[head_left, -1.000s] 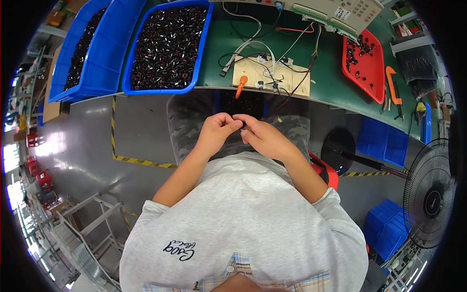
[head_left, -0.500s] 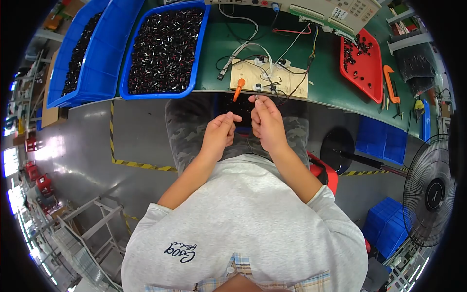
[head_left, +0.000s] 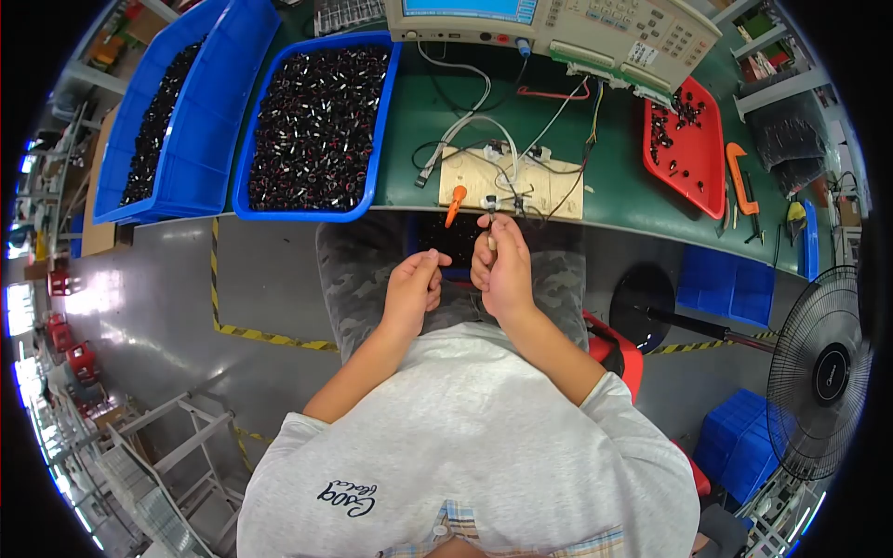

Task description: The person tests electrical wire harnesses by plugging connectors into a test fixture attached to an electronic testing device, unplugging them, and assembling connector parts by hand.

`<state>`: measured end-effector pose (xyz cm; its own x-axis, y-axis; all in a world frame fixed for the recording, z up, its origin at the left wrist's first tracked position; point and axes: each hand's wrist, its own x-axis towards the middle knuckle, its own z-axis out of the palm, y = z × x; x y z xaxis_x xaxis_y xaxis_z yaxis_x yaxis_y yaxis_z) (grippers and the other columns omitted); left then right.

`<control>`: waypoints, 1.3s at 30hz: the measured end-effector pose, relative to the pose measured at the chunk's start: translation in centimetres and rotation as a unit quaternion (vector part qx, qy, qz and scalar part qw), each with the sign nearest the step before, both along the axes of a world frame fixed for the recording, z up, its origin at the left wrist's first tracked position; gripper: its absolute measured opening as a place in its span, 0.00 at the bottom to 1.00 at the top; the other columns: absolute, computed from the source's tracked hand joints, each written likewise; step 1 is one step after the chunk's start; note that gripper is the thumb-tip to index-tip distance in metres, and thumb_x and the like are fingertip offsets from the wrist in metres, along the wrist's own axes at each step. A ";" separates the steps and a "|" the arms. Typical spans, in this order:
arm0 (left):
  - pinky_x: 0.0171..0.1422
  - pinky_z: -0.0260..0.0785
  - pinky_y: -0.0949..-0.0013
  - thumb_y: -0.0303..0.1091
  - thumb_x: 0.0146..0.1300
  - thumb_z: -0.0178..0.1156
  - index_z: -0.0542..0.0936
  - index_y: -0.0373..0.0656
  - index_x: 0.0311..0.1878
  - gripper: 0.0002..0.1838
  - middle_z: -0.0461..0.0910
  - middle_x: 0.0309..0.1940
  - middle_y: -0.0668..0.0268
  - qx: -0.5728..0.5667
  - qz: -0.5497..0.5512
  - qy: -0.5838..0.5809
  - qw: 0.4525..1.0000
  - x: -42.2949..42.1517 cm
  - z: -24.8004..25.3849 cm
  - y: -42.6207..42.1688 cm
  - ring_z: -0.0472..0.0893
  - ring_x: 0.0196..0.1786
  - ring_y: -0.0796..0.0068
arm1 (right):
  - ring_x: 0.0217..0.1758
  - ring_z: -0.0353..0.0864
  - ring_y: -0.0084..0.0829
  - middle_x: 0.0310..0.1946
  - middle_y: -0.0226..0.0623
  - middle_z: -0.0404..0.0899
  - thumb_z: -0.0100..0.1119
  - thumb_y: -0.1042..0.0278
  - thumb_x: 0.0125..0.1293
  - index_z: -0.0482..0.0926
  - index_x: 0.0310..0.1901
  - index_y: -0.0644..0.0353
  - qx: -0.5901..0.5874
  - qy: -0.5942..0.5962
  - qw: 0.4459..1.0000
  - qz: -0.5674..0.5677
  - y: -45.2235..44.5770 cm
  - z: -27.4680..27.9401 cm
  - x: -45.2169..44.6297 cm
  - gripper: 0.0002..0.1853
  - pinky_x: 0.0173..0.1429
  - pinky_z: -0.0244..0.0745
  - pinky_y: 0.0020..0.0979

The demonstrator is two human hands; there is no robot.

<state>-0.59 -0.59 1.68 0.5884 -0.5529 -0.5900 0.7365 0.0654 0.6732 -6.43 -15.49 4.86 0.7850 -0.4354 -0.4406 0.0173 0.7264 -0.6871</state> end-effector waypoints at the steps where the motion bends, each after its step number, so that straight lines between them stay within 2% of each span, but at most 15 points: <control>1: 0.21 0.54 0.78 0.41 0.79 0.53 0.78 0.38 0.46 0.15 0.66 0.21 0.74 0.001 0.000 0.002 1.000 0.2 -0.1 -0.2 0.62 0.17 0.86 | 0.14 0.55 0.17 0.21 0.25 0.63 0.43 0.59 0.80 0.70 0.50 0.54 0.009 -0.006 1.000 0.000 -0.1 0.0 0.1 0.10 0.16 0.50 0.22; 10: 0.20 0.54 0.78 0.40 0.79 0.53 0.78 0.38 0.45 0.14 0.66 0.21 0.74 -0.004 0.006 0.011 1.000 0.3 -0.3 -0.4 0.62 0.17 0.86 | 0.13 0.56 0.18 0.22 0.27 0.65 0.39 0.58 0.81 0.69 0.49 0.52 0.097 -0.030 0.995 0.022 -0.4 0.3 0.2 0.10 0.14 0.51 0.22; 22: 0.20 0.53 0.78 0.40 0.77 0.56 0.79 0.39 0.44 0.13 0.66 0.21 0.75 -0.003 0.013 0.020 1.000 0.1 -0.5 -0.4 0.61 0.17 0.87 | 0.13 0.56 0.18 0.23 0.27 0.65 0.39 0.57 0.81 0.68 0.49 0.51 0.061 -0.021 0.997 0.036 -0.6 0.1 0.0 0.10 0.13 0.51 0.23; 25: 0.20 0.53 0.77 0.40 0.78 0.54 0.78 0.39 0.44 0.13 0.67 0.21 0.74 -0.003 0.006 0.020 1.000 0.2 -0.7 -0.3 0.63 0.17 0.85 | 0.13 0.56 0.18 0.22 0.26 0.64 0.40 0.58 0.80 0.69 0.48 0.51 0.137 0.003 0.990 0.042 -1.4 1.5 0.3 0.10 0.14 0.50 0.23; 39: 0.20 0.54 0.78 0.40 0.78 0.54 0.77 0.40 0.43 0.13 0.67 0.21 0.74 -0.001 0.010 0.032 0.999 0.1 -0.6 -0.5 0.63 0.17 0.85 | 0.14 0.54 0.17 0.22 0.24 0.63 0.38 0.58 0.80 0.69 0.47 0.51 0.140 0.011 0.989 0.046 -1.5 1.8 0.5 0.10 0.14 0.49 0.22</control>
